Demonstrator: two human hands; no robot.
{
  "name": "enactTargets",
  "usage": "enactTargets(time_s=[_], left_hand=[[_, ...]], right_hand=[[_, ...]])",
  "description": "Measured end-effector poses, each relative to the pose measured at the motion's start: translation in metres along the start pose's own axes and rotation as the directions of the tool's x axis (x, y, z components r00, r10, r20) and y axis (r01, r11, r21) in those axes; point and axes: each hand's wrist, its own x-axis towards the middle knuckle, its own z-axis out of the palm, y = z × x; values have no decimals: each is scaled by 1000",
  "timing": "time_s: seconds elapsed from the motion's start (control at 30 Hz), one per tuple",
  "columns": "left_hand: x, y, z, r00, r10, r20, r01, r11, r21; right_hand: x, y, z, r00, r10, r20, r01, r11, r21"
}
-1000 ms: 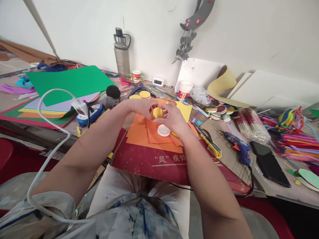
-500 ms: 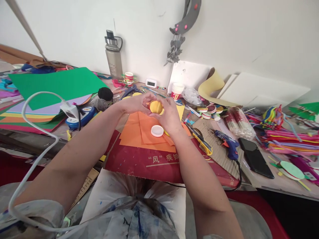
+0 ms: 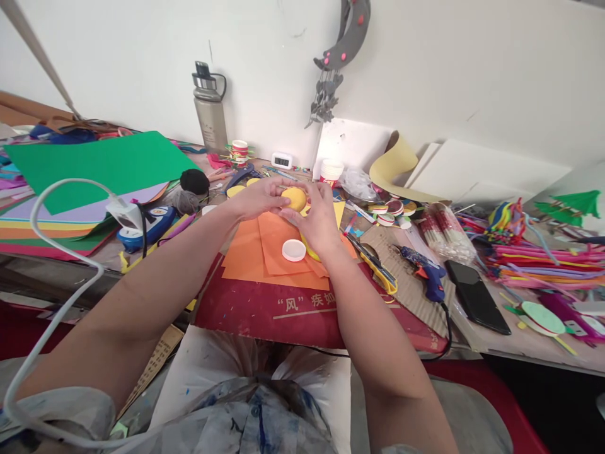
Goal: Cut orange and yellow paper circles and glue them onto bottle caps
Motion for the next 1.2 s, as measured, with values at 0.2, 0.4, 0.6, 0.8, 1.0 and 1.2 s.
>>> enactTargets(time_s=[0.2,0.4,0.6,0.8,1.0,1.2], left_hand=[[-2,4,2,1000,-3,-1,3,1000,-28],[-5,9,12,999,-28,-17,28,999,-25],[-6,10,17,997,-52,-65,50,998,-26],[-5,9,21,998,-37,-58,34,999,-40],[-6,10,24,994,-63,-91,61,998,-19],[-5,8,26,992,-60,-107,55,997,-48]], right_hand=[[7,10,4,980,196,-21,-187,958,218],[10,8,3,946,325,6,-308,890,335],[10,8,2,938,345,0,-320,869,377],[13,10,0,918,387,87,-376,781,499],[12,8,0,909,402,106,-393,748,535],[13,12,1,921,385,68,-359,764,536]])
